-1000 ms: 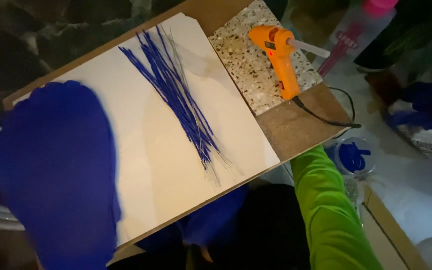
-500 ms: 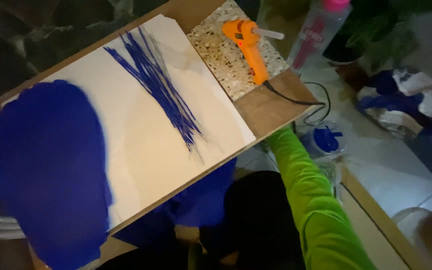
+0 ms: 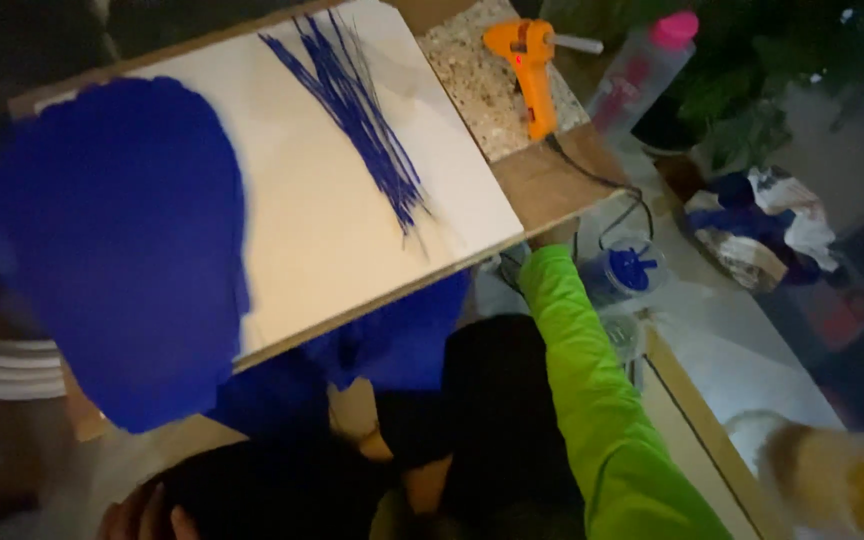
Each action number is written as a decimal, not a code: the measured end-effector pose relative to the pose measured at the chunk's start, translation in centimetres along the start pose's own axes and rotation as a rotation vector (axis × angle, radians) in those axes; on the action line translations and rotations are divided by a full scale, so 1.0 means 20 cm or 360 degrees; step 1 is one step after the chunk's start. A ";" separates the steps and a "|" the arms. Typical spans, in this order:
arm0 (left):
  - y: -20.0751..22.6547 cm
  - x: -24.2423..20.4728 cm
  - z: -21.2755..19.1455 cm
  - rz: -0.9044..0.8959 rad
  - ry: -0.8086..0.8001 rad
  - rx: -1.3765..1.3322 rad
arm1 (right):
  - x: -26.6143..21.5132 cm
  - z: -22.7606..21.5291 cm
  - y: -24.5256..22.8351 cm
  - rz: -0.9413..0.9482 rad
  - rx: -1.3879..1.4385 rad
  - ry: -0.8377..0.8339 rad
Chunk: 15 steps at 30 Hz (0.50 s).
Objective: Preparing crafting materials by sorting thin wires and arranging blue fabric on a workspace.
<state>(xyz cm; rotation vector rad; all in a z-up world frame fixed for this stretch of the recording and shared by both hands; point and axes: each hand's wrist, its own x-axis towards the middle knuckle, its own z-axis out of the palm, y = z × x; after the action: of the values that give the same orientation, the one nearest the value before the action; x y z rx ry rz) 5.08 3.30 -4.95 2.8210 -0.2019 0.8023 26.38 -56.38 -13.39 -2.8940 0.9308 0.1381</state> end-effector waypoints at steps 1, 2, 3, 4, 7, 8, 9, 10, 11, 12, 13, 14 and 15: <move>-0.01 -0.03 0.01 -0.0010 -0.0007 -0.0013 | -0.02 0.01 0.05 0.0022 -0.0023 -0.0023; -0.03 -0.06 0.01 0.0065 0.0104 -0.0051 | -0.05 0.02 0.07 0.0044 -0.0047 -0.0045; -0.04 -0.05 0.02 0.0147 0.0235 -0.0085 | -0.03 0.00 0.05 0.0063 -0.0055 -0.0053; -0.02 -0.01 0.00 0.0143 0.0247 -0.0092 | -0.01 0.01 0.06 0.0063 -0.0058 -0.0038; 0.02 0.05 -0.08 0.0245 0.0215 -0.0048 | -0.06 0.01 0.02 0.0023 -0.0038 0.0176; 0.03 0.04 -0.09 0.0221 0.0242 -0.0082 | -0.10 -0.06 -0.02 0.0142 0.0054 -0.0054; 0.04 0.02 -0.10 0.0202 0.0253 -0.0123 | -0.16 -0.11 -0.03 0.0272 0.0140 -0.0295; -0.01 -0.01 -0.06 0.0207 0.0252 -0.0134 | -0.22 -0.16 -0.07 0.0283 0.0138 -0.0290; -0.06 -0.05 -0.02 0.0189 0.0268 -0.0142 | -0.27 -0.21 -0.11 0.0054 0.0103 -0.0243; -0.10 -0.10 0.03 0.0170 0.0284 -0.0150 | -0.32 -0.26 -0.15 -0.0176 0.0067 -0.0197; -0.06 -0.09 -0.01 0.0170 0.0271 -0.0158 | -0.33 -0.24 -0.14 -0.0167 0.0059 -0.0206; -0.03 -0.07 -0.04 0.0115 0.0192 -0.0095 | -0.33 -0.22 -0.13 -0.0073 0.0197 -0.0208; 0.00 -0.05 -0.08 0.0070 0.0110 -0.0033 | -0.34 -0.20 -0.12 0.0029 0.0340 -0.0210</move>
<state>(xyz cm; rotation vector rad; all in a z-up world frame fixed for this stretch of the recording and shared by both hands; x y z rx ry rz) 3.39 3.65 -4.19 2.7731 -0.2612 0.9004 22.57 -51.00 -8.55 -2.6466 0.8904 0.2146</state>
